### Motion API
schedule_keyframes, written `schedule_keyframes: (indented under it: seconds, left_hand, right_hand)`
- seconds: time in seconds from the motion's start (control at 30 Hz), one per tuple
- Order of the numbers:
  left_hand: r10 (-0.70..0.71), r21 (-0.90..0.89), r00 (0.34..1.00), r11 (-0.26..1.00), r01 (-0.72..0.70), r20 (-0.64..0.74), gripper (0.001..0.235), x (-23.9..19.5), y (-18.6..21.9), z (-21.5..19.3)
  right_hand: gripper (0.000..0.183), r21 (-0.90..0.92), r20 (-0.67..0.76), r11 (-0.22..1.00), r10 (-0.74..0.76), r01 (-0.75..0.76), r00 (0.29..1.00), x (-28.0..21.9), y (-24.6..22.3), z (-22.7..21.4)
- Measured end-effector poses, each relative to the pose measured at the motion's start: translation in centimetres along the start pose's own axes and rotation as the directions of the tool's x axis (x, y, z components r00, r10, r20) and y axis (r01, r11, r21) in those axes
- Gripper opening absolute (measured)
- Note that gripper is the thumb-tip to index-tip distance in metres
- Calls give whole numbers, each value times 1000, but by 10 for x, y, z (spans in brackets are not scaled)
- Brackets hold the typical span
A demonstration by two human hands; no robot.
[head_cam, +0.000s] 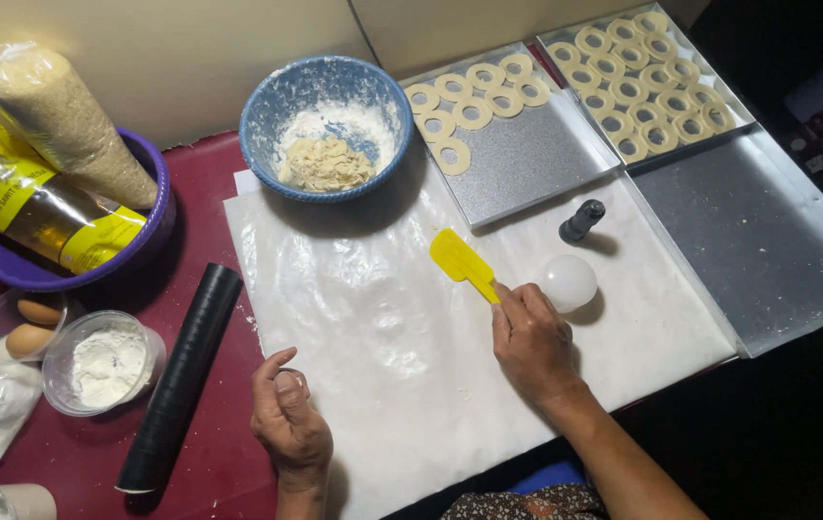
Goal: Rolling out pastry dough and using a circular mold and punch to cut out donut shapes.
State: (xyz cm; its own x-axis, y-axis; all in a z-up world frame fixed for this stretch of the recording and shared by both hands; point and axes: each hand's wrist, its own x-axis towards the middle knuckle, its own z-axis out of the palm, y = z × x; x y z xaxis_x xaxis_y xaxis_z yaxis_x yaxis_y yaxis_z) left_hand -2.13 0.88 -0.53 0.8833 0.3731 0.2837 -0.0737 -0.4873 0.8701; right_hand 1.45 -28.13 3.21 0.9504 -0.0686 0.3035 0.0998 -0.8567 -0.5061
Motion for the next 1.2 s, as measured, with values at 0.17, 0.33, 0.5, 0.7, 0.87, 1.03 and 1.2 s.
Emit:
schedule_keyframes:
  seconds: [0.17, 0.33, 0.5, 0.7, 0.87, 1.03, 1.2]
  left_hand:
    - [-188, -231, 981, 953, 196, 56, 33, 3, 28, 11]
    - [-246, -455, 941, 828, 328, 230, 41, -1, 48, 24]
    - [-326, -638, 842, 550, 539, 430, 54, -4, 82, 35]
    - [-251, -747, 805, 300, 593, 538, 45, -2, 86, 58]
    - [-155, -779, 837, 309, 546, 525, 57, 20, 98, 51]
    - [-89, -794, 851, 320, 517, 518, 60, 51, 99, 58]
    - [99, -615, 940, 777, 131, 325, 45, 110, 83, 71]
  right_hand:
    - [31, -84, -50, 996, -38, 33, 998, 10, 3, -4]
    - [33, -167, -45, 984, -62, 53, 997, 11, -1, -11]
    - [34, 111, -130, 956, -258, 273, 957, -2, -29, -15]
    - [52, 678, 245, 713, -450, 180, 859, -12, -80, -9]
    - [45, 661, 94, 664, -537, 350, 839, 1, -87, 3]
    - [36, 682, 68, 660, -487, 315, 871, 27, -99, 3]
    - [13, 606, 36, 747, -369, 273, 929, 69, -98, 12]
